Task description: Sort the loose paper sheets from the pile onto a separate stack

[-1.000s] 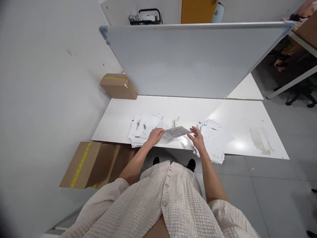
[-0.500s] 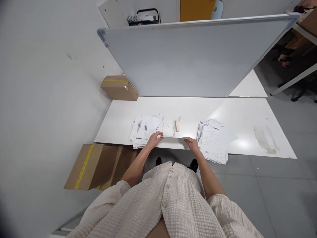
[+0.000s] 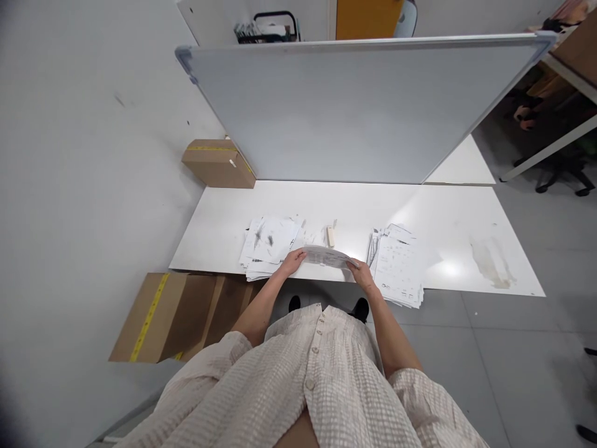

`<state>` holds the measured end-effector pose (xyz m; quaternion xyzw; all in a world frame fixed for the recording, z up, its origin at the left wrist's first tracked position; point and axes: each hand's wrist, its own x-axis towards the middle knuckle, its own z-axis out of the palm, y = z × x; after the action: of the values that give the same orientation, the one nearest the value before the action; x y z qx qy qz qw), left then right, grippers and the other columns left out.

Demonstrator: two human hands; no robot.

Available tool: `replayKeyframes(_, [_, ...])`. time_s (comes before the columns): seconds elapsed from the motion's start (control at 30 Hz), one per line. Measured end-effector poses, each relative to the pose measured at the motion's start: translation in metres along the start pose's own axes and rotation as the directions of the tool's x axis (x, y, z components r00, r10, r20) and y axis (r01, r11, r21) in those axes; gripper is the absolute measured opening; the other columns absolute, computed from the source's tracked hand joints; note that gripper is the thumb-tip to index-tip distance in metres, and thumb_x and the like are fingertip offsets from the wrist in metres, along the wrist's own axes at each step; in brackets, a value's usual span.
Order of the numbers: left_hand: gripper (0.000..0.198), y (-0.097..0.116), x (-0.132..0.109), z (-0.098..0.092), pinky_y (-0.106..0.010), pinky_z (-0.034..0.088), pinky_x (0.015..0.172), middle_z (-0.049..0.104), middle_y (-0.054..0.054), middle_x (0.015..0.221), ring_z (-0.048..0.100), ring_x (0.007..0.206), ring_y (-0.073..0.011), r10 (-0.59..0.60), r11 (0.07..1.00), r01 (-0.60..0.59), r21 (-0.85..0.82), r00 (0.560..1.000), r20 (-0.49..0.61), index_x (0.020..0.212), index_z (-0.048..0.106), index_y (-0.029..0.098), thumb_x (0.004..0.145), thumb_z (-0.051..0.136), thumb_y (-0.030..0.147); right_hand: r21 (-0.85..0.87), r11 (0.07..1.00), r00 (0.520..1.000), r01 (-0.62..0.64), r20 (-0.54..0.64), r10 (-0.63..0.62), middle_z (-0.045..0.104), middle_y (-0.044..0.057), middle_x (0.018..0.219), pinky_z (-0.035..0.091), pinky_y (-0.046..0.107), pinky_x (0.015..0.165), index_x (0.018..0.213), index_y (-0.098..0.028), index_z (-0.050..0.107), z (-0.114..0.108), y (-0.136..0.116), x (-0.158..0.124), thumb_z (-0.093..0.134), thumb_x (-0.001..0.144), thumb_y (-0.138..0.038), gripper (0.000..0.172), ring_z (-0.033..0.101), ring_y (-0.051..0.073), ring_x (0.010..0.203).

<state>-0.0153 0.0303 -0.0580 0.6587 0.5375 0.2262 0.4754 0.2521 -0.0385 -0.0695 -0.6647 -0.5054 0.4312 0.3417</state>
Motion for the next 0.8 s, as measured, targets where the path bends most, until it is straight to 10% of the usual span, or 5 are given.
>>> replayKeyframes(0.2, [0.033,0.009,0.002,-0.009,-0.021,0.033,0.056,0.033,0.005,0.051,0.036,0.052,-0.0090,0.001,1.000,0.000,-0.011,0.999,0.041,0.055,0.044,0.017,0.076,0.045,0.043,0.108,0.990,0.995,-0.086,0.059,0.080,0.067,0.005,0.082,0.046,0.039,0.070,0.079,-0.019,0.067,-0.006,-0.003,-0.006,0.058,0.065,-0.044,0.030,0.058,0.027,0.082])
replayKeyframes(0.5, [0.036,0.006,-0.001,0.002,-0.024,0.046,0.066,0.061,-0.003,0.083,0.057,0.073,-0.0128,-0.132,0.925,0.185,-0.332,0.976,0.175,0.091,0.056,0.015,0.072,0.051,0.046,0.413,0.862,0.954,-0.294,0.071,0.291,0.066,0.011,0.093,0.051,0.034,0.058,0.093,-0.015,0.063,-0.010,0.008,-0.022,0.065,0.060,-0.046,0.045,0.061,0.026,0.079])
replayKeyframes(0.8, [0.021,0.004,0.005,0.027,-0.024,0.047,0.056,0.061,-0.002,0.058,0.059,0.054,-0.0109,-0.209,0.914,0.281,-0.293,0.945,0.252,0.067,0.055,0.012,0.070,0.060,0.033,0.468,0.791,0.918,-0.394,0.163,0.361,0.066,0.010,0.091,0.053,0.037,0.058,0.091,-0.018,0.061,-0.021,0.008,-0.053,0.066,0.061,-0.041,0.038,0.062,0.026,0.080])
